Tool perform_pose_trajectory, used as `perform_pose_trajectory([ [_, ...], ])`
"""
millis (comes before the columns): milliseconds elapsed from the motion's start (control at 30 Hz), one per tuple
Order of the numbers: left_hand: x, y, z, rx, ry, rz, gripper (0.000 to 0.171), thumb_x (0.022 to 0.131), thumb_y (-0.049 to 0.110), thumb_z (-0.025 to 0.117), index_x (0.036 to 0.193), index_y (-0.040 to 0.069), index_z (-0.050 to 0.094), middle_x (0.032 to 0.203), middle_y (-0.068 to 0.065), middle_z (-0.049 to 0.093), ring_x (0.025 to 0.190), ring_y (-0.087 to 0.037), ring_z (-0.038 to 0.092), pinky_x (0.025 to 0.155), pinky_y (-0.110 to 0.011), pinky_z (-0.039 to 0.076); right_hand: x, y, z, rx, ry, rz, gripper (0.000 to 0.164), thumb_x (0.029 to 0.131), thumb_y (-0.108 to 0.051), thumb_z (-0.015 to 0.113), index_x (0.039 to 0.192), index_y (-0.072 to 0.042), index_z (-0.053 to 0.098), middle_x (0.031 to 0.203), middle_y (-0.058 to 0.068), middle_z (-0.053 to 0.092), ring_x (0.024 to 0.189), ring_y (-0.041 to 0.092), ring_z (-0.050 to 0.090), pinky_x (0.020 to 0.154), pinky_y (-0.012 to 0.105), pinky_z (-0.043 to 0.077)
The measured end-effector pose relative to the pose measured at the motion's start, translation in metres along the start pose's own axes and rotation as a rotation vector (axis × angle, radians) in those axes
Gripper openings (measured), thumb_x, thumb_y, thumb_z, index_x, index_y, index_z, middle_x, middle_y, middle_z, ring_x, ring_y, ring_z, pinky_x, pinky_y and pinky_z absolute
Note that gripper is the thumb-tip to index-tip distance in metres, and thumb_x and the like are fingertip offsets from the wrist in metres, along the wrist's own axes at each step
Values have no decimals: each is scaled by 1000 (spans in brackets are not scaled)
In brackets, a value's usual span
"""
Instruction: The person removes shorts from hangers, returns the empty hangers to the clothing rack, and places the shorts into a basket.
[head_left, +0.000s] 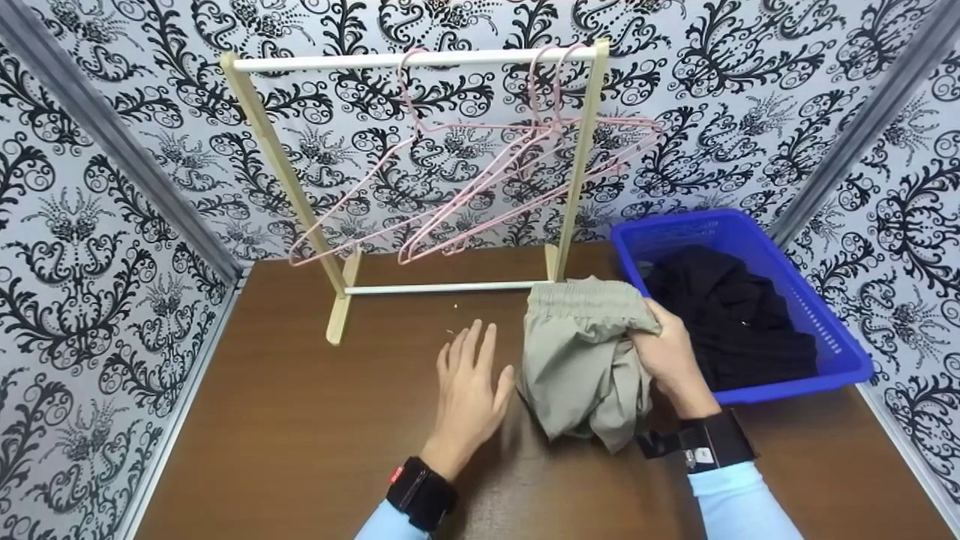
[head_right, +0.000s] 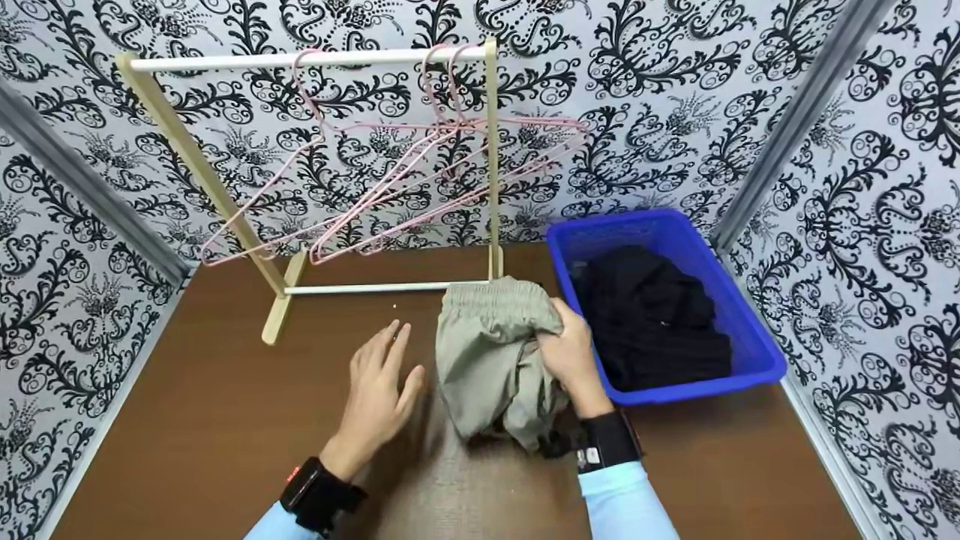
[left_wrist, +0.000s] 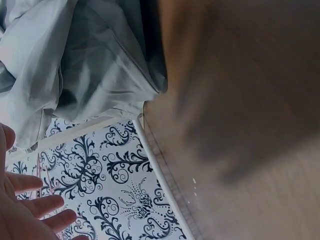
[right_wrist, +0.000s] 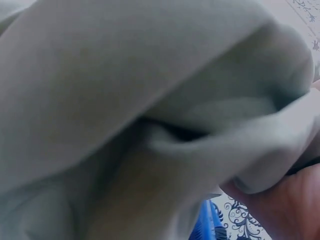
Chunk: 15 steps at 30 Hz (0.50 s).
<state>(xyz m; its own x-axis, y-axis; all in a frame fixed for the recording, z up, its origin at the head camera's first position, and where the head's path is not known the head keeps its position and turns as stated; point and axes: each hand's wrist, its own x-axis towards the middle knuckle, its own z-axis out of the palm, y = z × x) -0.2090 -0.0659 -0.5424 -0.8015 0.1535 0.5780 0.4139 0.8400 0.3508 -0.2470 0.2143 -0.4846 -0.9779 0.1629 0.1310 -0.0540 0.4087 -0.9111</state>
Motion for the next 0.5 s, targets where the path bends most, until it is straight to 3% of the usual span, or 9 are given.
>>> perform_pose_trajectory([
  [300, 10, 7, 5, -4, 52, 47, 59, 98, 28, 63, 149, 2, 51, 152, -20, 50, 137, -39, 48, 111, -61, 33, 10, -6, -10, 54, 103, 36, 24, 93, -4, 59, 115, -3, 70, 102, 8, 65, 90, 16, 56, 81, 22, 46],
  [500, 13, 10, 6, -9, 45, 47, 60, 98, 28, 64, 150, 2, 50, 153, -20, 49, 138, -39, 47, 112, -61, 32, 16, -16, -20, 112, 146, 83, 33, 94, -5, 58, 126, -4, 67, 113, 4, 66, 98, 14, 56, 88, 22, 46],
])
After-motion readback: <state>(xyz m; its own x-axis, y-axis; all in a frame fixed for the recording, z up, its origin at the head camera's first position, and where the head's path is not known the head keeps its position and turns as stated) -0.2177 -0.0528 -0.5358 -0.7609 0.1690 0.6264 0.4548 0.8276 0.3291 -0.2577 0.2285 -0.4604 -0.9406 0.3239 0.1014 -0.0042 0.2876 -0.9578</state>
